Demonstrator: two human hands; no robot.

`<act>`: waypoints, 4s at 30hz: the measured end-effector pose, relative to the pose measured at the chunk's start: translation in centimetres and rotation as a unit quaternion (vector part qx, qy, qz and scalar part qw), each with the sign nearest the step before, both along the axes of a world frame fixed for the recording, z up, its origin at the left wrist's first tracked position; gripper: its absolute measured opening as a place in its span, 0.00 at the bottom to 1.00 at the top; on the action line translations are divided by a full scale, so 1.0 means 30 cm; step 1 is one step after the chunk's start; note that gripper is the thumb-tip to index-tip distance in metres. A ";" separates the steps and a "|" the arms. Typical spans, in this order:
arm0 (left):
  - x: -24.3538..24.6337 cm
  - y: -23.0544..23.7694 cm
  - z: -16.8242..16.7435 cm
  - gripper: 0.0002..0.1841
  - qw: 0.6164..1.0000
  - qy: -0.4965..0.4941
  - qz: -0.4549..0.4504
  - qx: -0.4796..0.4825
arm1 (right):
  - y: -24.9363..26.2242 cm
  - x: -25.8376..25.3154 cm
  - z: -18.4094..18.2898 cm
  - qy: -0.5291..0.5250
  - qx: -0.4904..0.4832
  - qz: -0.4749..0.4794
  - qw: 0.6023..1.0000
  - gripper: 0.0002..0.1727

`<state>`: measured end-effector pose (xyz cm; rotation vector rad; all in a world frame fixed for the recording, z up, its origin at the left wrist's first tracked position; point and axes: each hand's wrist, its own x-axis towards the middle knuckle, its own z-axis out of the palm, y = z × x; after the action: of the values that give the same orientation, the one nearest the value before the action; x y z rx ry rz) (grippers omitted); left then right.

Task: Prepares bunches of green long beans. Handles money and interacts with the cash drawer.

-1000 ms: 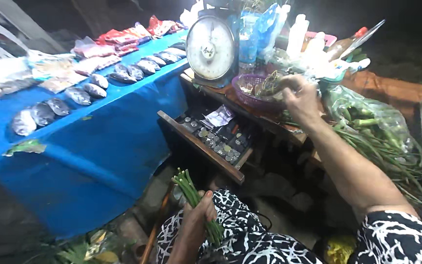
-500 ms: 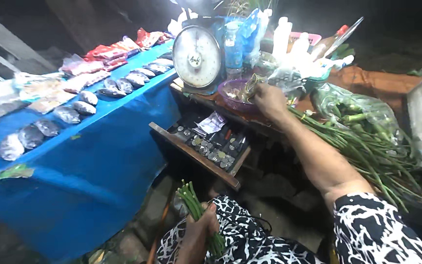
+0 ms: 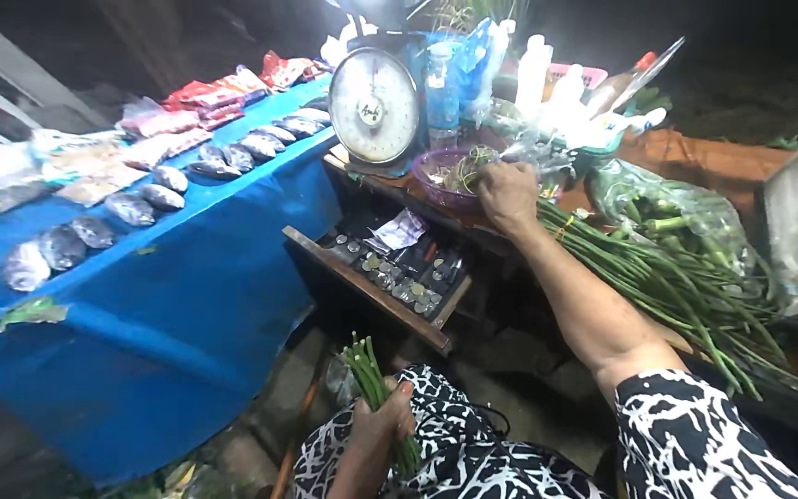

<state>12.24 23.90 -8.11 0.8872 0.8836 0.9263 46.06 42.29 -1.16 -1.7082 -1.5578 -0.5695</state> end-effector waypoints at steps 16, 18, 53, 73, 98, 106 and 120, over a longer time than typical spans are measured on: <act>-0.023 0.019 0.000 0.13 1.000 -0.008 0.002 0.025 | 0.015 0.004 -0.021 -0.019 0.049 -0.007 0.999 0.12; -0.024 0.019 -0.004 0.13 0.999 -0.008 0.000 0.031 | 0.017 0.002 -0.023 -0.018 0.062 -0.011 0.998 0.12; -0.004 0.002 -0.007 0.14 1.000 -0.010 0.001 0.019 | 0.017 -0.002 -0.027 -0.018 0.059 -0.022 0.998 0.12; -0.015 0.007 -0.002 0.14 1.000 -0.005 -0.008 0.027 | 0.022 0.000 -0.032 -0.020 0.064 -0.025 0.997 0.13; 0.001 0.000 0.017 0.12 0.999 0.037 0.006 0.008 | 0.021 -0.002 -0.035 -0.014 0.077 -0.026 0.997 0.11; -0.005 0.000 0.004 0.14 0.999 0.029 -0.008 0.017 | 0.030 -0.001 -0.046 -0.011 0.108 -0.025 0.994 0.10; -0.003 -0.002 -0.012 0.15 1.000 0.009 -0.019 0.019 | 0.029 -0.001 -0.046 -0.012 0.097 -0.025 0.995 0.10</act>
<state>12.16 23.83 -8.47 0.9433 0.8648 0.9047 46.02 43.16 -2.53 -1.6005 -1.4305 -0.7449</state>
